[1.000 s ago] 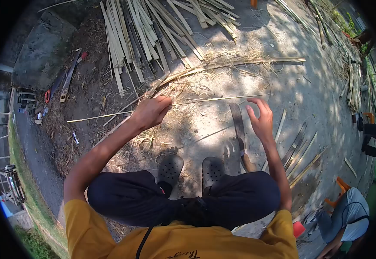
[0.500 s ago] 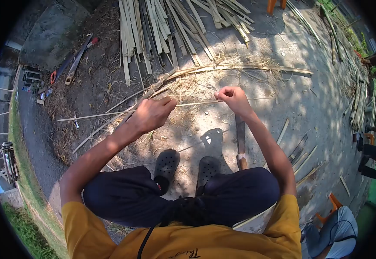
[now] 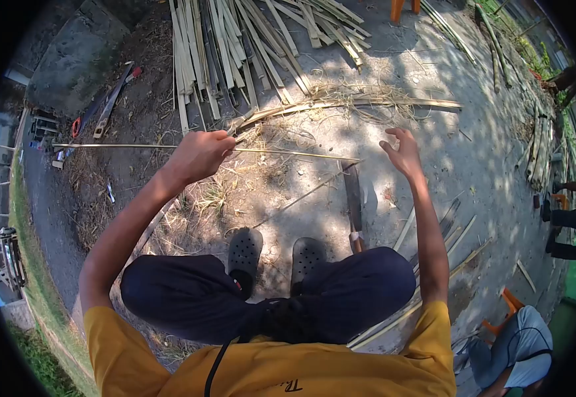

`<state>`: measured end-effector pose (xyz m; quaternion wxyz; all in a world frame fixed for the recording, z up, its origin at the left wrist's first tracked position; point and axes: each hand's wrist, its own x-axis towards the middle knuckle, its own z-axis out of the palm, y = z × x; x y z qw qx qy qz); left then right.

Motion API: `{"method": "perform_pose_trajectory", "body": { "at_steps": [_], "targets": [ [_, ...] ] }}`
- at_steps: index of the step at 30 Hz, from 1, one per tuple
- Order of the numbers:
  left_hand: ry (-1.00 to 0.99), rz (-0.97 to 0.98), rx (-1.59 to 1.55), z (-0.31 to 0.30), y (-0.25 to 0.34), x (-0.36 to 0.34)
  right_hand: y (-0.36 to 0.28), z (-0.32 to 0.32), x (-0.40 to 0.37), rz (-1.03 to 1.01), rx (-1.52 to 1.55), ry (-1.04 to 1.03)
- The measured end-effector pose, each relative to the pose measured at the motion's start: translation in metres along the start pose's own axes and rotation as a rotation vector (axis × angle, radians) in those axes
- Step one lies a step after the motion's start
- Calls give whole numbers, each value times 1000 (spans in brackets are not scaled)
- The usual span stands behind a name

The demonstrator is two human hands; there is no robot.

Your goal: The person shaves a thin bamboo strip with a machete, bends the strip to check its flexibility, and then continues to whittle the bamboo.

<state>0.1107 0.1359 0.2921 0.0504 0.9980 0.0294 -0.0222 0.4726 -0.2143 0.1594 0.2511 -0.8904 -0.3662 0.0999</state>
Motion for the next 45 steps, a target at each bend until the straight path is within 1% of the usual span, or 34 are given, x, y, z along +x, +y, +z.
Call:
{"method": "perform_pose_trajectory", "body": {
  "at_steps": [1,2,4,5,6,7,8,10,12,13,15,16,18,19,20,21,23,25,27,28,29,31,33,35,37,38,39,42,43,45],
  "targets": [
    [-2,-12,-3,-11,5,10,-20,-5,-2,24,244,34],
    [1,8,-11,-22,11,21,-41,-5,-2,9,365,-8],
    [-24,46,-6,-40,16,48,-88,-11,-7,-162,508,-156],
    [-53,60,4,-47,18,60,-108,-14,-10,-248,509,-239],
    [-62,77,32,-58,23,70,-120,-12,-11,-334,486,-263],
    [-70,92,61,-67,26,77,-134,-18,-13,-376,432,-264],
    [-9,102,33,-70,26,81,-137,-16,-15,-381,430,-239],
    [11,132,34,-82,25,88,-136,-17,-18,-384,427,-214],
    [67,218,34,-89,23,97,-134,-24,-22,-353,455,-260],
    [66,223,33,-91,21,103,-135,-27,-27,-349,455,-258],
    [-86,214,-24,-95,23,114,-135,-33,-39,-276,547,-206],
    [-50,221,-124,-95,28,117,-133,-33,-43,-267,546,-201],
    [-48,257,-89,-95,33,128,-127,-32,-49,-245,669,-157],
    [-43,282,-53,-95,36,132,-124,-30,-51,-238,668,-151],
    [-65,219,-47,-93,39,133,-120,-28,-53,-211,697,-141],
    [-64,227,-48,-96,47,132,-118,-27,-55,-185,727,-130],
    [-58,143,44,-105,61,130,-116,-22,-59,-154,775,-82],
    [-22,156,19,-101,62,135,-115,-21,-64,-126,825,-35],
    [456,479,170,-101,70,139,-113,-21,-66,-47,867,19],
    [620,535,211,-105,80,140,-110,-20,-65,-52,866,26],
    [624,540,217,-101,82,137,-106,-19,-64,-19,909,19],
    [572,335,-201,-86,89,133,-102,-19,-64,9,952,27],
    [264,-135,-672,-70,99,121,-103,-20,-65,53,1043,-45],
    [88,-213,-967,-43,102,118,-108,-21,-66,44,1088,-60],
    [-12,-298,-1374,-17,107,121,-118,-24,-67,30,1133,-87],
    [4,-274,-1513,-6,111,122,-123,-27,-67,29,1144,-114],
    [66,-213,-1576,-3,119,120,-128,-28,-68,32,1154,-141],
    [152,-168,-1708,12,127,123,-137,-24,-70,68,1152,-166],
    [145,-171,-1721,15,127,123,-139,-23,-74,93,1157,-175],
    [156,-173,-1623,17,124,125,-138,-19,-76,114,1114,-197]
  ]
}}
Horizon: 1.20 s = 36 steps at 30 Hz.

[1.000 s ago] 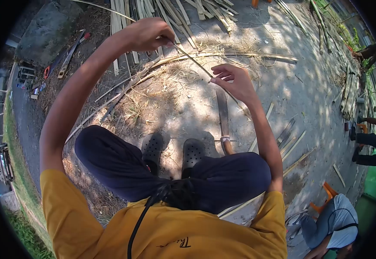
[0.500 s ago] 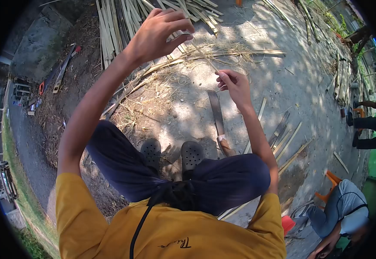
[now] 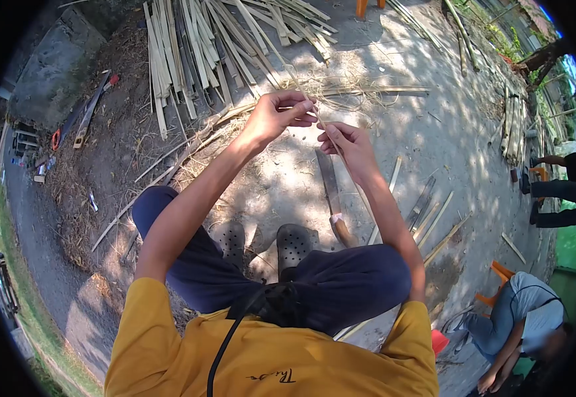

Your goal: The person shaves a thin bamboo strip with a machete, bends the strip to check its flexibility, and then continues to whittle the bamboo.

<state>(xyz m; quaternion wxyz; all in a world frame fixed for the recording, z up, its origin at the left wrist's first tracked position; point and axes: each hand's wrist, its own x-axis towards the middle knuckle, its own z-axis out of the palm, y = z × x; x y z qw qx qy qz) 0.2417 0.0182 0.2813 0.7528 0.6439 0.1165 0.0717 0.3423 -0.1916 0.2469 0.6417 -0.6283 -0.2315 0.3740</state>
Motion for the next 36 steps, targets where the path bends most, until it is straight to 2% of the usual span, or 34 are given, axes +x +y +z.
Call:
{"method": "perform_pose_trajectory", "body": {
  "at_steps": [2,4,6,8,10,14,18,19,23,26,28,30,34,36],
  "targets": [
    [28,17,-9,-3,0,0,0,5,1,-5,64,13],
    [100,25,19,-12,-9,6,-6,-4,-3,-29,-51,7],
    [140,60,8,-29,-23,14,-6,-21,-10,-137,-168,78],
    [194,37,32,-37,-16,12,6,-44,-23,-117,-235,78],
    [196,38,26,-47,-21,15,26,-60,-40,-71,-436,61],
    [154,45,-29,-61,-33,21,53,-63,-67,123,-272,66],
    [184,8,-14,-62,-34,20,73,-46,-74,124,-286,109],
    [180,17,-15,-63,-36,20,79,-43,-73,111,-241,171],
    [195,35,-21,-63,-39,20,106,-46,-70,166,-69,200],
    [196,42,-35,-65,-43,24,107,-40,-68,130,-124,204],
    [195,34,-32,-65,-47,24,106,-35,-67,126,-64,277],
    [264,32,-69,-60,-50,26,106,-31,-64,138,-19,317],
    [228,-33,-304,-46,-52,25,119,-26,-57,104,96,340],
    [221,-26,-245,-47,-51,26,124,-24,-56,112,127,344]
  ]
}}
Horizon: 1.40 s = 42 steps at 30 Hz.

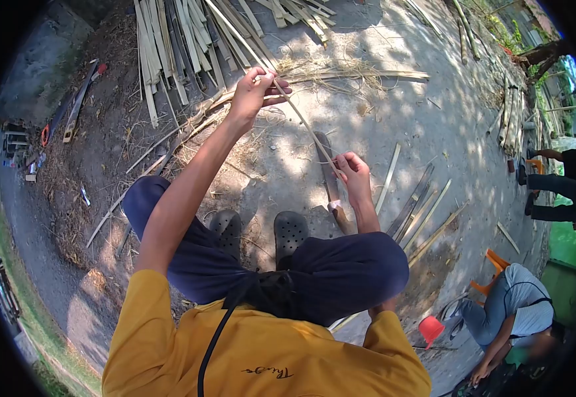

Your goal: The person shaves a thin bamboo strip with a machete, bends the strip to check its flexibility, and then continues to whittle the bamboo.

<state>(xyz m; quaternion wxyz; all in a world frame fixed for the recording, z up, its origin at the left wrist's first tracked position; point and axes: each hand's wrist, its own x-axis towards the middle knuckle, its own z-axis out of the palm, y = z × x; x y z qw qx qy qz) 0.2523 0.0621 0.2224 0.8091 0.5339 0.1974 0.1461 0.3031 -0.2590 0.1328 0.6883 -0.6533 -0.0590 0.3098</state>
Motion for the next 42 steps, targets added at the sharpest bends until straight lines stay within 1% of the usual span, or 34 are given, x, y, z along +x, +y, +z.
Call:
{"method": "perform_pose_trajectory", "body": {
  "at_steps": [4,5,7,8,10,11,12,15,16,18,19,20,22,23,24,25,26,27,28,29,30,31,33,34,36,37,40,42],
  "targets": [
    [-38,10,179,3,0,-2,-1,0,0,-13,61,35],
    [-38,0,195,6,0,-3,-3,-1,2,-13,62,33],
    [-23,2,172,9,-4,-3,-9,-4,6,-112,87,-4],
    [-10,6,149,9,-6,-3,-12,-5,9,-112,86,-8],
    [25,37,182,8,-8,0,-20,-6,14,-139,342,-26],
    [6,46,205,6,-9,1,-17,-15,20,-138,414,-75],
    [-12,56,230,5,-9,0,-23,-22,23,-135,414,-84],
    [32,48,223,4,2,-3,-44,-36,33,-144,549,154],
    [49,47,218,3,1,-2,-42,-41,44,-140,546,152],
    [66,68,214,1,4,0,-38,-49,71,-149,158,102],
    [76,76,203,-3,2,4,-41,-45,84,-180,-178,78],
    [86,85,193,-7,0,7,-40,-51,94,-185,-176,85],
    [120,99,167,-15,-5,11,-20,-81,120,-473,-1335,35],
    [140,130,133,-22,-8,15,-23,-84,124,-366,-1232,96],
    [167,159,96,-27,-9,17,-27,-79,123,-373,-1232,89],
    [148,185,30,-29,-7,15,-33,-74,117,-265,-981,138],
    [179,198,94,-31,-4,14,-37,-70,108,-149,-731,184],
    [167,209,97,-36,-6,17,-34,-62,96,-184,-726,146],
    [151,216,104,-40,-9,20,-30,-51,78,-169,-725,144],
    [148,176,99,-37,-6,20,-27,-37,59,-137,-703,-3],
    [147,177,103,-35,-6,21,-27,-23,46,-117,-680,-148],
    [149,160,70,-32,-8,21,-24,-13,34,-120,-678,-148],
    [149,106,22,-28,-11,20,-13,-1,9,-157,-697,-331],
    [153,106,26,-26,-11,19,-5,-2,6,-156,-693,-335],
    [98,86,-28,-24,-10,18,7,1,2,-14,-365,-361],
    [95,66,-22,-23,-9,19,6,0,-2,83,-306,-362],
    [69,14,-32,-24,-6,19,6,4,-15,133,-250,-323],
    [6,7,-97,-27,-11,19,6,5,-20,114,-260,-317]
  ]
}}
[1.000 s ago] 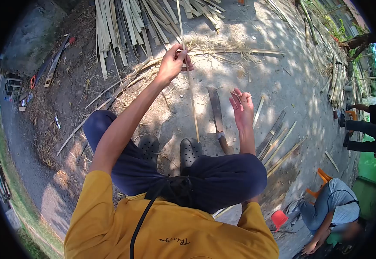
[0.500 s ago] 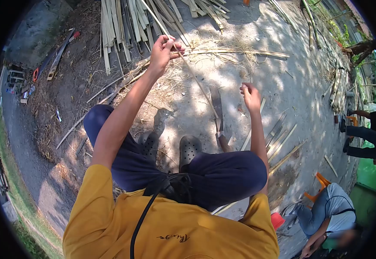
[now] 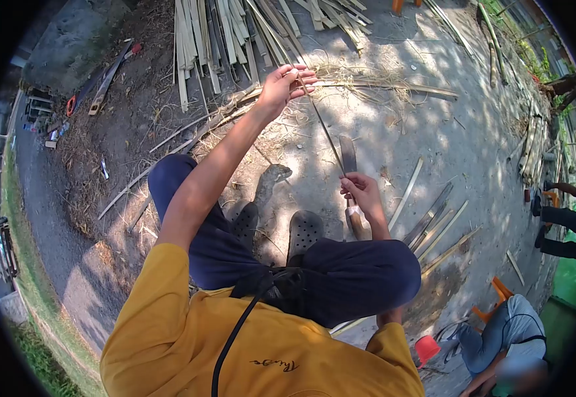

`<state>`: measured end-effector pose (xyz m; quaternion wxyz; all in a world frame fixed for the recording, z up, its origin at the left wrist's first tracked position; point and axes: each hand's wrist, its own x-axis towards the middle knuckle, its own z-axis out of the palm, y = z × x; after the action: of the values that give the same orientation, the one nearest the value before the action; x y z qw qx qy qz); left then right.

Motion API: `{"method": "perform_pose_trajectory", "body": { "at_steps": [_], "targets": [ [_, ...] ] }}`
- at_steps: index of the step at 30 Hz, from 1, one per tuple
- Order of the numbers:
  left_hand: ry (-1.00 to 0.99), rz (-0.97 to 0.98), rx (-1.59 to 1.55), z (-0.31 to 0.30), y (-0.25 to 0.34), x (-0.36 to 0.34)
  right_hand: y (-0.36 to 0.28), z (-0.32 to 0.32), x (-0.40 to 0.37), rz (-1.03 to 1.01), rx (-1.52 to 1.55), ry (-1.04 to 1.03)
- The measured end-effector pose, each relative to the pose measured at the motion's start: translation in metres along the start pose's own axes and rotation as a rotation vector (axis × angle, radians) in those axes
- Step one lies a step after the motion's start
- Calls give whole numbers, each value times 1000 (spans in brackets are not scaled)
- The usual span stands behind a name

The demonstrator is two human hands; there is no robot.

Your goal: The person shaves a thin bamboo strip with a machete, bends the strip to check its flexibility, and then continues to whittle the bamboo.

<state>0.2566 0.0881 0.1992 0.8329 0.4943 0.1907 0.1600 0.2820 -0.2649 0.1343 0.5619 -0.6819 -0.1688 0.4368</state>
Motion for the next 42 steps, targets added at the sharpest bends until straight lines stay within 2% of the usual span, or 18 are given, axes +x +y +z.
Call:
{"method": "perform_pose_trajectory", "body": {
  "at_steps": [2,6,7,8,10,12,16,17,21,22,24,26,29,34,36,38,40,42],
  "targets": [
    [29,-31,72,5,4,-5,4,-2,-2,61,-33,69],
    [-29,-82,18,-5,-13,-10,30,-10,-5,11,5,51],
    [-81,-177,69,-5,-12,-11,35,-12,-12,-50,-48,82],
    [-137,-243,201,-8,-12,-15,40,-17,-20,-53,-43,87],
    [-222,-200,813,-20,-10,-21,52,-35,-43,-241,-152,256],
    [25,161,1426,-32,-15,-24,60,-58,-74,-169,-174,323],
    [202,592,1667,-28,9,-31,58,-89,-131,64,-185,351],
    [159,701,1699,-34,6,-29,64,-94,-140,120,-55,336],
    [-220,641,1891,-51,-25,-22,31,-80,-165,130,-17,345],
    [-255,819,1882,-52,-29,-21,28,-84,-168,119,-52,337],
    [-571,373,1792,-56,-23,-13,32,-97,-167,110,-83,336],
    [-535,366,1603,-65,-31,-18,45,-114,-164,65,-232,394],
    [-557,503,1618,-57,-29,-23,43,-115,-157,34,-335,456],
    [-415,394,1752,-55,-19,-18,34,-103,-143,25,-454,424],
    [-350,306,1744,-41,-22,-25,29,-108,-137,43,-517,519],
    [-262,437,1704,-62,-41,-13,36,-107,-126,-86,-574,513],
    [-367,493,1670,-72,-29,-11,31,-108,-124,-68,-529,438],
    [-385,442,1655,-70,-34,-17,19,-118,-123,-4,-648,567]
  ]
}}
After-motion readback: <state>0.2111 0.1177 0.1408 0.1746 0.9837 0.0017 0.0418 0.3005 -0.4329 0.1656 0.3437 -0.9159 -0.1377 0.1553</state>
